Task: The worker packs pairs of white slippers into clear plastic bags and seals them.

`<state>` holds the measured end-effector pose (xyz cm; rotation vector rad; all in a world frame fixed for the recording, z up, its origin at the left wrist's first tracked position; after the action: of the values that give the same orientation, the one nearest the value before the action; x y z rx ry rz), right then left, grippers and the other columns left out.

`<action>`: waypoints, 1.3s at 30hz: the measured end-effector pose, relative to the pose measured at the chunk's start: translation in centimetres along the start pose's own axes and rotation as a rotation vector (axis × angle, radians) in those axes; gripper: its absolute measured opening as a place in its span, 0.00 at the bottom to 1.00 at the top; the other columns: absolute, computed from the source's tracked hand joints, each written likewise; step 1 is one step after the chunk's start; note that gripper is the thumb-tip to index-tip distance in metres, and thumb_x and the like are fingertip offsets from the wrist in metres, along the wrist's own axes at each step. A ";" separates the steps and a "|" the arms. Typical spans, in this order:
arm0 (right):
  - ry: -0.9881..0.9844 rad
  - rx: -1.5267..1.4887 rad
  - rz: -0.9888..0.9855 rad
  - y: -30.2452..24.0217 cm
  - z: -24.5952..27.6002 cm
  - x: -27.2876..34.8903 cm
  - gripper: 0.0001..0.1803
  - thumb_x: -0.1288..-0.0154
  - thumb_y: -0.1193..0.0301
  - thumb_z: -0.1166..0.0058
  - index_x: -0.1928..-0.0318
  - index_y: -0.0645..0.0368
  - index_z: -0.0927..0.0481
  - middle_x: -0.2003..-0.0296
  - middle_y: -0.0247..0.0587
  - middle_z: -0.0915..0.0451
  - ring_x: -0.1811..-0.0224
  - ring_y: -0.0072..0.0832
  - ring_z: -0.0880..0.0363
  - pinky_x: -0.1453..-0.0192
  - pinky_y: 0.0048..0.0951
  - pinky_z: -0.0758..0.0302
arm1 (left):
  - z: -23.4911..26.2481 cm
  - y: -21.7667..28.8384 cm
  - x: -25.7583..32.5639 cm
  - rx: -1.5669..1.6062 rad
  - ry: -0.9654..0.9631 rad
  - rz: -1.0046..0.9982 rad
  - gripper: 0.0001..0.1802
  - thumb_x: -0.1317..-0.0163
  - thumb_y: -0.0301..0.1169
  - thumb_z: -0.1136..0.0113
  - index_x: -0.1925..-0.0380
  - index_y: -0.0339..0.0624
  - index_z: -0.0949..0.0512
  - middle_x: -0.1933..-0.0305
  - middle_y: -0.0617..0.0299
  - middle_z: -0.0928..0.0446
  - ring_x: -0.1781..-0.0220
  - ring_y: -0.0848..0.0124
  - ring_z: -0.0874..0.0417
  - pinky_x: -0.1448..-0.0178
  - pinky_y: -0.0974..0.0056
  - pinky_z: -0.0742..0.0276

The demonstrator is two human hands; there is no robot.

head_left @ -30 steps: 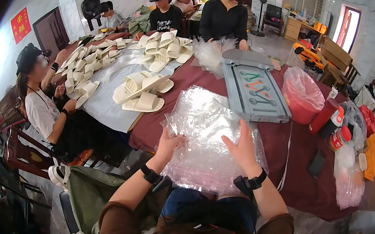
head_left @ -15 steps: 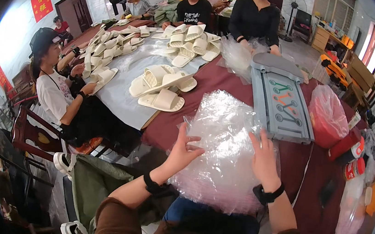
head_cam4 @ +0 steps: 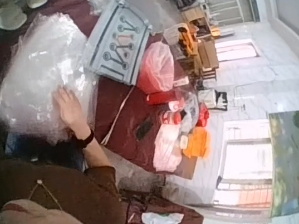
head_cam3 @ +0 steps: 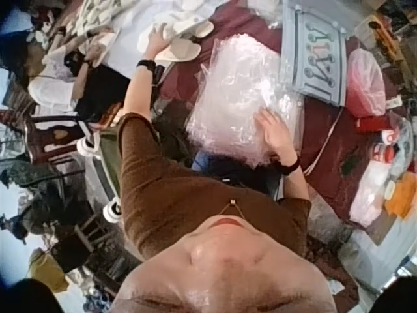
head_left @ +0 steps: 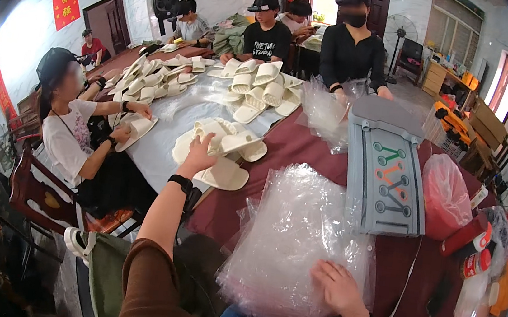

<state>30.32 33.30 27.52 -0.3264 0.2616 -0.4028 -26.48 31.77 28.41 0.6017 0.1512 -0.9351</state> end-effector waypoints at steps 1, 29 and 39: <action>0.044 -0.022 -0.006 0.2 0.2 0.2 0.24 0.36 0.75 0.52 0.39 0.48 0.22 0.35 0.40 0.27 0.33 0.41 0.28 0.30 0.44 0.33 | -1.0 1.5 -0.7 -0.020 -0.148 -0.028 0.48 0.53 0.45 0.26 0.30 0.59 0.36 0.30 0.27 0.42 0.30 0.27 0.42 0.28 0.39 0.38; 0.195 0.079 0.132 0.1 -1.3 1.0 0.25 0.39 0.76 0.48 0.40 0.52 0.22 0.36 0.44 0.27 0.33 0.44 0.30 0.30 0.45 0.34 | 12.9 31.2 18.8 0.510 0.043 -0.429 0.36 0.45 0.33 0.26 0.38 0.33 0.29 0.49 0.45 0.26 0.53 0.55 0.19 0.51 0.58 0.23; 0.434 -0.536 -0.062 0.1 1.5 2.7 0.15 0.34 0.75 0.48 0.49 0.64 0.18 0.46 0.51 0.19 0.45 0.45 0.20 0.41 0.35 0.25 | -2.9 34.2 25.9 0.231 -0.285 -0.269 0.43 0.42 0.40 0.30 0.36 0.22 0.37 0.44 0.35 0.27 0.44 0.40 0.25 0.41 0.49 0.28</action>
<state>33.21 32.68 28.37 -0.7752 0.7911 -0.4595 16.49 30.13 30.68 0.6631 -0.1364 -1.3000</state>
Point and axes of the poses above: each hand's wrist, its own x-axis away from the middle knuckle, its own z-axis out of the back of the hand, y = z × x, the point moved 2 cm from there along -x, towards the middle knuckle
